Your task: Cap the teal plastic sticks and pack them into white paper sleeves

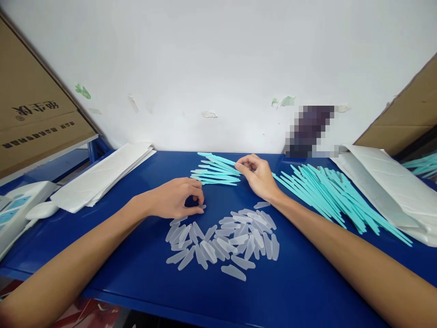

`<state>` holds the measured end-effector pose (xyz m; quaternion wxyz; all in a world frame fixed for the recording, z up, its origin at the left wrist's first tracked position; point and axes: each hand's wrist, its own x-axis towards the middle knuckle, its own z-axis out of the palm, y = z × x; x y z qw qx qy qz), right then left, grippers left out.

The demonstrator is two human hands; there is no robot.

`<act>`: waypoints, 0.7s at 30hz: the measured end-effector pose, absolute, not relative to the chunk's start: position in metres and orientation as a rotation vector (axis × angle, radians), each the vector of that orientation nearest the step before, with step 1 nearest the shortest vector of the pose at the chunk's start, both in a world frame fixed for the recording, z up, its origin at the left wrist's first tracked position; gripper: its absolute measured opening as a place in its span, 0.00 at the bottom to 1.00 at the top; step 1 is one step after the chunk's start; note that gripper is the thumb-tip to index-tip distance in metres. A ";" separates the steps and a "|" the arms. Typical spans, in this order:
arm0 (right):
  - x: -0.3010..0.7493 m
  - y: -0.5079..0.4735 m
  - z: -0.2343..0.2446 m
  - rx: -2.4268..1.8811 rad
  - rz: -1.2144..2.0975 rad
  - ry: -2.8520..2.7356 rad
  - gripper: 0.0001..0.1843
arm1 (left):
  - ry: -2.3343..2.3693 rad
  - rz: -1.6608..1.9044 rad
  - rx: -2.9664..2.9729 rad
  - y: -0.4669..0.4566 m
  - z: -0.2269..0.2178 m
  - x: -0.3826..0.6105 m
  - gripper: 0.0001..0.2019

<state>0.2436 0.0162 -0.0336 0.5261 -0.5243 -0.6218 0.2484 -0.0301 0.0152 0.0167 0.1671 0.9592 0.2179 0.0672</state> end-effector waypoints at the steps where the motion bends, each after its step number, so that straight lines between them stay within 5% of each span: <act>1: 0.243 0.016 -0.034 -1.255 0.616 -1.485 0.14 | 0.616 0.197 2.702 0.018 0.015 -0.031 0.08; 21: 0.247 0.015 -0.034 -1.211 0.512 -1.524 0.10 | 1.049 0.927 2.413 0.074 -0.014 -0.069 0.16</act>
